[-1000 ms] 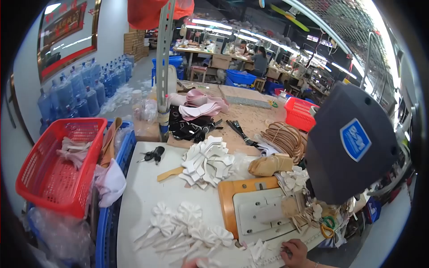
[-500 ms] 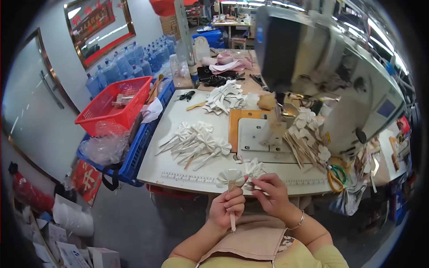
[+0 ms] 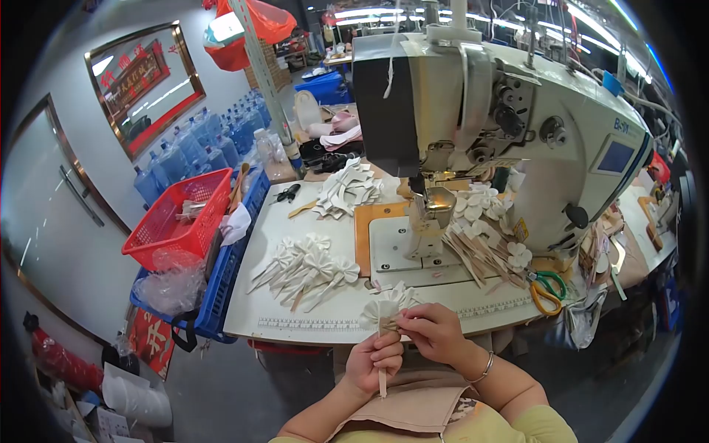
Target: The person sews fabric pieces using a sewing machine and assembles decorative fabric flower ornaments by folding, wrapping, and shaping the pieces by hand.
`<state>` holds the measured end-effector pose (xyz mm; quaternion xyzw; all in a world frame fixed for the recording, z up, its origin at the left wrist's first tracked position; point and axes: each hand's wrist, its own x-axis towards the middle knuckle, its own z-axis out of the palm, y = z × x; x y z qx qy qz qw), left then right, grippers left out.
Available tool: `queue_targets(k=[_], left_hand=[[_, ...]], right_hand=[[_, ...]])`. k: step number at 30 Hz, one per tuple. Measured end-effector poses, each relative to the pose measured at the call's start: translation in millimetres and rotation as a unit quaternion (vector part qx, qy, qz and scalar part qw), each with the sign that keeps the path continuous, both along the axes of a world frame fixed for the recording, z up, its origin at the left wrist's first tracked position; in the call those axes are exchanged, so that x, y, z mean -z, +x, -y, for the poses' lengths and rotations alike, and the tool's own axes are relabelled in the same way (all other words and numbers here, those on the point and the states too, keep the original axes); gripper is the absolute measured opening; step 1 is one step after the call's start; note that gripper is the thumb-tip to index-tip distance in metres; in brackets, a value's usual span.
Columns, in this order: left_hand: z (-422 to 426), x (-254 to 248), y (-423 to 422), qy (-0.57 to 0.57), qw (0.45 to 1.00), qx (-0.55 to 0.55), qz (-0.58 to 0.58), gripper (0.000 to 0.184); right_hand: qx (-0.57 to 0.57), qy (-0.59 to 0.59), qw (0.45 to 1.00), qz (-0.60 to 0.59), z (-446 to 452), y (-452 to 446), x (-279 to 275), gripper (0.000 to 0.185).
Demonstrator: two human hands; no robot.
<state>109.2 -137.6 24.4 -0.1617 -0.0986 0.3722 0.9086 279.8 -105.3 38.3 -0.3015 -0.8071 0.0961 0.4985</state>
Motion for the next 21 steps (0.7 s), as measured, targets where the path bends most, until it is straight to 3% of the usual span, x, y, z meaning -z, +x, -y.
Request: queue_targets(k=[3, 5, 6, 7, 9, 11, 12, 14, 16, 18, 19, 20, 21], left_hand=[[-13.4, 13.2, 1.0, -0.019, 0.999, 0.020, 0.019, 0.017], [-26.0, -6.1, -7.4, 0.093, 0.964, -0.103, -0.227, 0.034], [-32.4, -6.1, -18.2, 0.154, 0.902, -0.178, -0.361, 0.041], [-45.3, -0.1, -35.4, 0.191, 0.782, -0.250, -0.538, 0.042], [-69.8, 1.1, -72.0, 0.320, 0.445, -0.393, -0.738, 0.044], [-90.6, -25.7, -106.6, 0.383, 0.197, -0.289, -0.855, 0.047], [-104.1, -32.5, -112.5, 0.378, 0.205, -0.294, -0.854, 0.047], [-126.9, -42.2, -120.8, 0.415, -0.184, -0.310, -0.835, 0.051], [-138.7, -76.0, -123.2, 0.501, -0.095, -0.354, -0.784, 0.054], [-144.6, -124.9, -133.8, 0.547, 0.083, -0.416, -0.722, 0.050], [-146.5, -145.5, -141.4, 0.532, 0.126, -0.467, -0.695, 0.048], [-146.9, -158.6, -147.5, 0.518, 0.170, -0.515, -0.662, 0.046], [-144.8, -157.1, -150.0, 0.457, 0.244, -0.576, -0.633, 0.049]], right_hand=[[0.005, -0.080, 0.995, -0.058, -3.2, -3.9, 5.3, 0.025], [0.035, -0.159, 0.985, -0.049, -0.4, 5.3, 9.6, 0.028], [0.060, -0.198, 0.977, -0.057, 3.1, 8.7, 11.3, 0.029], [0.080, -0.199, 0.976, -0.033, 4.8, 16.8, 17.2, 0.029], [0.139, -0.175, 0.974, 0.029, 5.8, 40.4, 36.6, 0.030], [0.176, -0.143, 0.971, 0.083, 6.9, 63.5, 65.1, 0.029], [0.178, -0.134, 0.970, 0.101, 4.3, 70.1, 72.8, 0.028], [0.186, -0.166, 0.960, 0.128, 0.9, 55.0, 56.1, 0.025], [0.260, -0.170, 0.939, 0.149, -5.5, 43.2, 54.0, 0.027], [0.310, -0.136, 0.927, 0.161, -7.7, 39.8, 57.1, 0.031], [0.324, -0.097, 0.927, 0.160, -8.0, 38.0, 56.8, 0.035], [0.351, -0.136, 0.916, 0.139, -7.4, 28.0, 47.6, 0.035], [0.340, -0.146, 0.915, 0.161, -12.4, 24.4, 49.3, 0.037]])
